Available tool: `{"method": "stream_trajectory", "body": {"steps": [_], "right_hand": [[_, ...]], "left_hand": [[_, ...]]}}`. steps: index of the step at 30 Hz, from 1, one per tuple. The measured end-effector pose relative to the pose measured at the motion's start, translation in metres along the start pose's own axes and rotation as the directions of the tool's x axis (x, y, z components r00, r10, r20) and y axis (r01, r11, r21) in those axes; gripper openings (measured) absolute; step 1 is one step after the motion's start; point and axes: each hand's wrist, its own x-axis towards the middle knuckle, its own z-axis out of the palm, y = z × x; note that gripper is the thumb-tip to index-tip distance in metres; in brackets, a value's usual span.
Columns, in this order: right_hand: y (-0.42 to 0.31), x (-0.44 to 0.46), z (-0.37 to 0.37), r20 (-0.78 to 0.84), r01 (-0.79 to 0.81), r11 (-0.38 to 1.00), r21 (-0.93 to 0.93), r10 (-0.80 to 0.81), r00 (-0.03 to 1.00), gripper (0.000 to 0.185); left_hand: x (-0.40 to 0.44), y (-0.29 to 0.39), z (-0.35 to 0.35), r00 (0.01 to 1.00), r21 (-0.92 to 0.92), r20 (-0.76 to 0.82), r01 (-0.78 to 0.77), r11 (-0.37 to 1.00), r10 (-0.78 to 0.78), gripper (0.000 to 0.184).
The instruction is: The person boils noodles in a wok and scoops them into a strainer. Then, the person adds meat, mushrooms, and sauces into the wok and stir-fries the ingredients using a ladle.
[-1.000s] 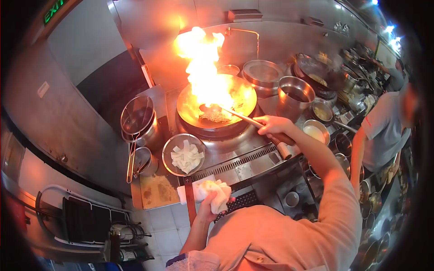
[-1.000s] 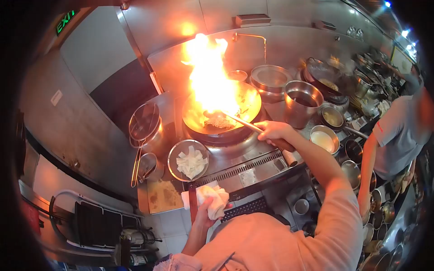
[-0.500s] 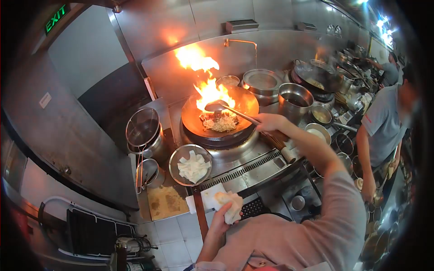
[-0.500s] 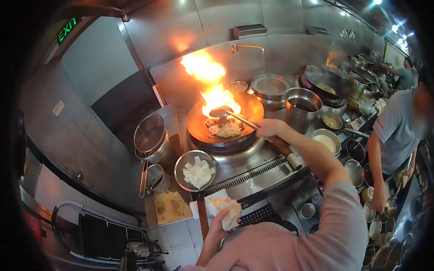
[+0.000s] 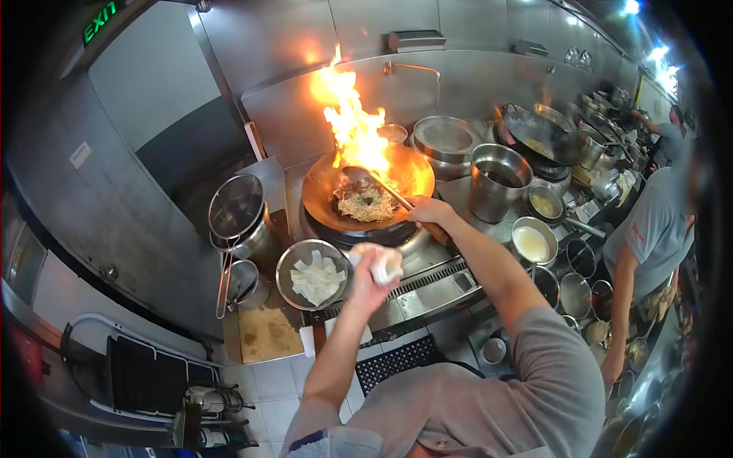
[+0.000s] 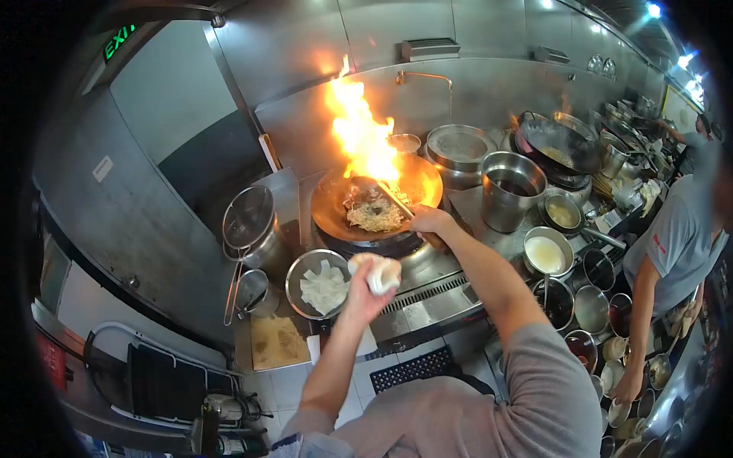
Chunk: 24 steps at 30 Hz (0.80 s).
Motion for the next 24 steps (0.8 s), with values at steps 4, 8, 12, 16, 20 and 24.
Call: {"method": "stream_trajectory", "body": {"steps": [4, 8, 12, 16, 20, 24], "right_hand": [[0.020, -0.048, -0.048, 0.203, 0.076, 0.971, -0.226, -0.030, 0.979, 0.059], [0.042, -0.136, -0.083, 0.169, 0.307, 0.802, -0.513, -0.256, 0.952, 0.070], [0.082, -0.089, -0.043, 0.132, 0.184, 0.893, -0.411, -0.141, 0.981, 0.074], [0.103, -0.058, -0.014, -0.032, 0.468, 0.802, -0.372, -0.515, 0.857, 0.064], [0.028, -0.105, -0.092, 0.438, 0.059, 0.997, -0.044, -0.034, 0.898, 0.068], [0.068, -0.025, 0.004, 0.088, 0.164, 0.900, -0.403, -0.140, 0.986, 0.070]], "left_hand": [[0.060, 0.030, 0.000, 0.986, 0.045, -0.168, 0.026, 0.999, -0.018, 0.046], [0.101, 0.043, -0.018, 0.967, 0.132, -0.256, 0.034, 0.991, 0.001, 0.029], [0.157, 0.030, -0.045, 0.915, -0.065, -0.399, -0.099, 0.993, 0.065, 0.014], [0.089, -0.012, 0.007, 0.919, 0.028, -0.356, -0.169, 0.985, 0.168, 0.011], [0.085, 0.008, -0.007, 0.940, -0.075, -0.301, -0.191, 0.979, 0.160, 0.013], [0.109, 0.017, -0.038, 0.955, 0.000, -0.279, -0.108, 0.994, 0.103, 0.015]]}}
